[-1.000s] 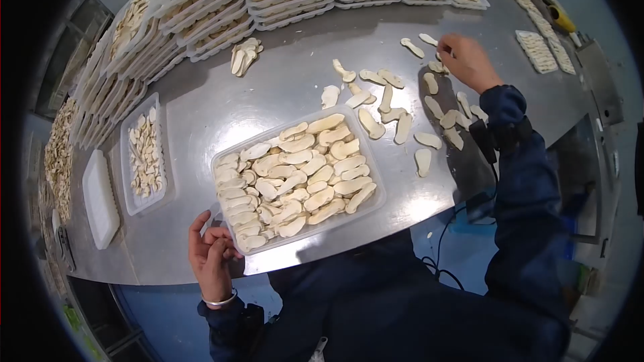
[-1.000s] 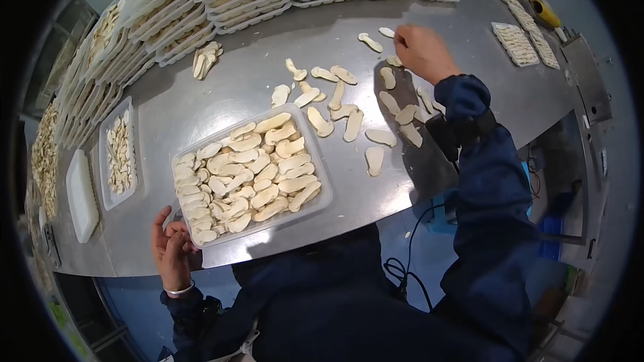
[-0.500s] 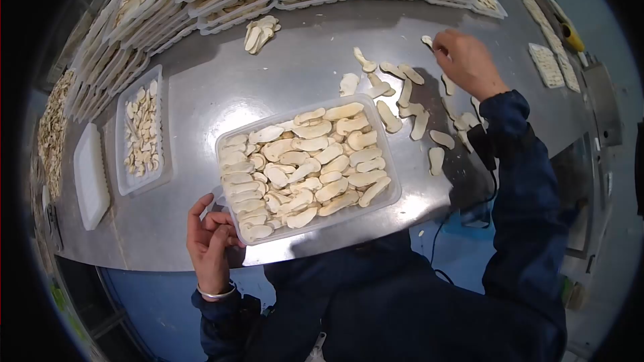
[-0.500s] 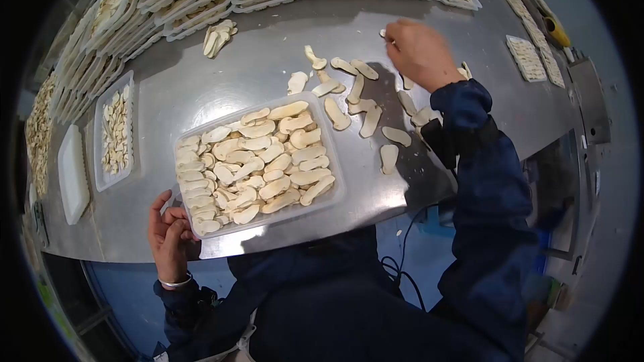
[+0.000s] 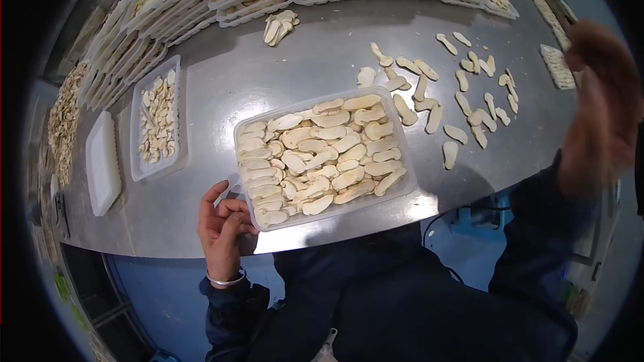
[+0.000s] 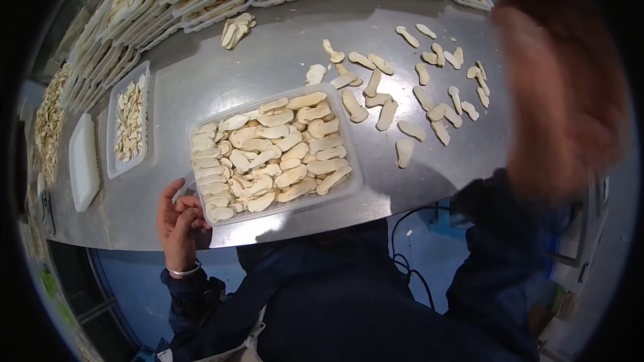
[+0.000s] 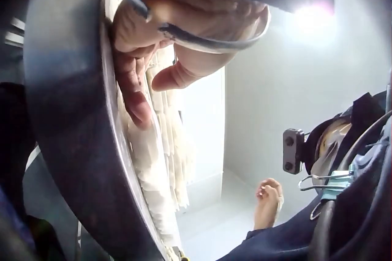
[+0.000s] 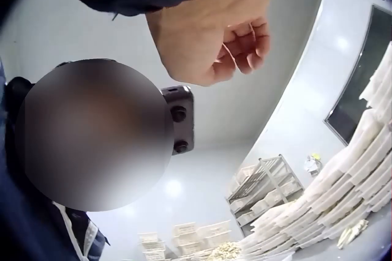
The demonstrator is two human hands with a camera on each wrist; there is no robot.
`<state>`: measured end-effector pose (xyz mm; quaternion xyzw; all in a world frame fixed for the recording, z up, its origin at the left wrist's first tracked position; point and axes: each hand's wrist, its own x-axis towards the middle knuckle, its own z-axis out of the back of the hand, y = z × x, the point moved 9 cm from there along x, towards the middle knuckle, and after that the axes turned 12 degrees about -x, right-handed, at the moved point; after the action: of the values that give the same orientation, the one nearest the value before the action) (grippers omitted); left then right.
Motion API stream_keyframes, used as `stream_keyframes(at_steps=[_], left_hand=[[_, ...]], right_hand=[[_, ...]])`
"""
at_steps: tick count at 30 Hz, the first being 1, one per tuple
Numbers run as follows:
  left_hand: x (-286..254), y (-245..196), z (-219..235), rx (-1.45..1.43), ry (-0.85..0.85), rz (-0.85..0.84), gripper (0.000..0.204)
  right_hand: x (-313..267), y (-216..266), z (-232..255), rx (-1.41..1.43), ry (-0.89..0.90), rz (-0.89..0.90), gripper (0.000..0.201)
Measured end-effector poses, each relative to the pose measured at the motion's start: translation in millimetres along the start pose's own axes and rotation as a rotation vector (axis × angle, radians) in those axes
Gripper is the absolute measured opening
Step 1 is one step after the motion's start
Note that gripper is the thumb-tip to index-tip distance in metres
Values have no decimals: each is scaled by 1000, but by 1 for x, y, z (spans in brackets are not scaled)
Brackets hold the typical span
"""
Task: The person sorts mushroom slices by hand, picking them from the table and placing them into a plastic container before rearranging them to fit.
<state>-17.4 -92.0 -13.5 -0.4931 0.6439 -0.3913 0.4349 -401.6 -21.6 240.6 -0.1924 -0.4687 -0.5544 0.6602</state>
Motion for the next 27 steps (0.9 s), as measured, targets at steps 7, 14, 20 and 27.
stream_keyframes(at_steps=[7,14,20,27], left_hand=[[0,-2,0,28,7,-21,51],[1,0,-2,25,-17,-45,51],[5,2,-1,4,8,20,52],[4,3,6,19,40,47,53]], right_hand=[[-5,23,57,76,-105,169,24],[-12,-2,79,-131,-104,239,28],[-122,-127,-34,-529,632,-357,8],[-161,-110,-56,-301,587,-434,17]])
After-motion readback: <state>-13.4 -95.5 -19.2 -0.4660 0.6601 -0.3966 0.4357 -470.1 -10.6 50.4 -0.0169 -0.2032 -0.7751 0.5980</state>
